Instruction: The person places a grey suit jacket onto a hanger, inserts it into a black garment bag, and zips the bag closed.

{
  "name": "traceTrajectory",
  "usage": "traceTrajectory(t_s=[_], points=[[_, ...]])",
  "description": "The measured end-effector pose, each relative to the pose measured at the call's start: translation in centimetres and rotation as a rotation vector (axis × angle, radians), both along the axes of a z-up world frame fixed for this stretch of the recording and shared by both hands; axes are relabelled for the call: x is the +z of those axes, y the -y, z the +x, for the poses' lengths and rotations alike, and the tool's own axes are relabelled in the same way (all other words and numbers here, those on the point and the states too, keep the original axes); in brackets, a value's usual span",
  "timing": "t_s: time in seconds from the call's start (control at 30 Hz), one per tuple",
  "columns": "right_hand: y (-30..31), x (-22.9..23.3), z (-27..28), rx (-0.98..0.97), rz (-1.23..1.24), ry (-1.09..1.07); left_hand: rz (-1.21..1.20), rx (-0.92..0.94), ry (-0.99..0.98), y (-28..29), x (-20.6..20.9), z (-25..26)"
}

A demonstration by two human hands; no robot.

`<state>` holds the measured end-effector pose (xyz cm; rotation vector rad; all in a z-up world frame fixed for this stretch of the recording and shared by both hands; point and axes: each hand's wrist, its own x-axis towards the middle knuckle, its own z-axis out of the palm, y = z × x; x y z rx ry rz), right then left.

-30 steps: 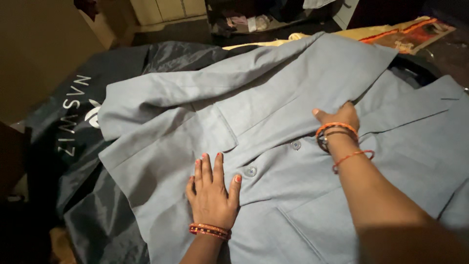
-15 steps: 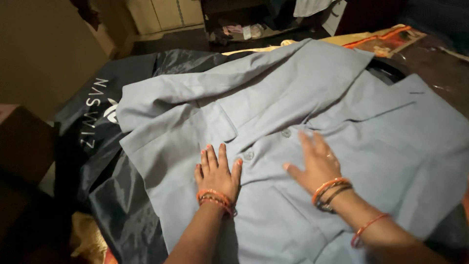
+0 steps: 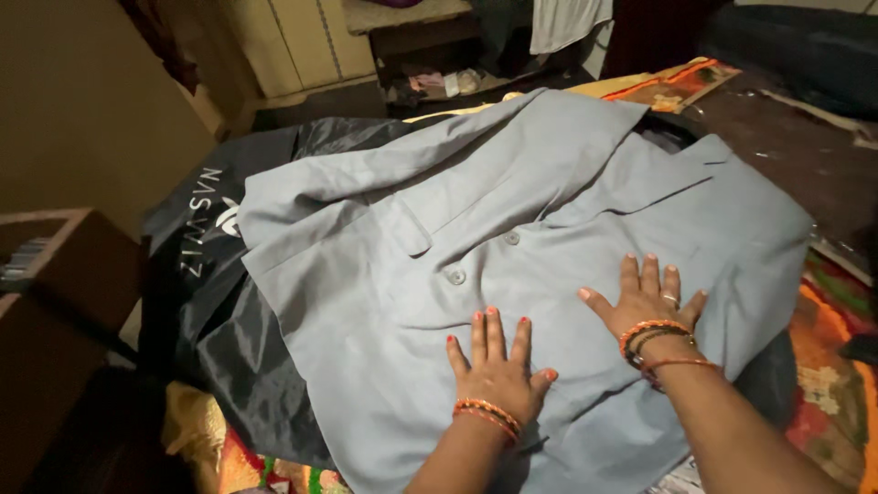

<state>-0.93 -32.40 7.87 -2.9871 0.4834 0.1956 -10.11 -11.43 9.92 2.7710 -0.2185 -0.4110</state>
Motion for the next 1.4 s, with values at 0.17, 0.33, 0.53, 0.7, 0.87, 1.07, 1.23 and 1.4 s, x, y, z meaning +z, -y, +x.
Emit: traceTrajectory(t_s=[0.17,0.33,0.53,0.7,0.87,1.07,1.23,1.4], points=[[-3.0,0.0,-1.6,0.080,-0.031,-0.014,0.131,-0.034,-0.118,0.1,0.3,0.2],[-6.8,2.7,-5.0,0.346,-0.103,-0.271,0.136,-0.048,-0.070,-0.4,-1.1,-1.1],[-5.3,3.9,-5.5,0.183,-0.053,-0.275,0.035,0.002,-0.064,-1.6,-1.1,-2.6],[-5.9,1.7,-6.3,0.303,-0.182,-0.105,-0.107,0.155,0.100,-2.9,-2.5,-4.1],[-9.9,0.6,-8.9,0.632,-0.194,-0.213,-0.099,0.092,0.104,-5.4,-2.4,-4.2],[-9.3,4.0,-9.7,0.507,-0.235,-0.329,0.095,-0.097,-0.058,-10.2,1.1,-4.0],[-10.9,3.2,-10.1,0.639,-0.302,-0.221,0.236,-0.091,-0.021,-13.3,2.7,-3.5],[-12.6,2.0,-10.6,0.797,-0.273,-0.287,0.265,-0.052,0.048,-17.2,0.9,-2.1]])
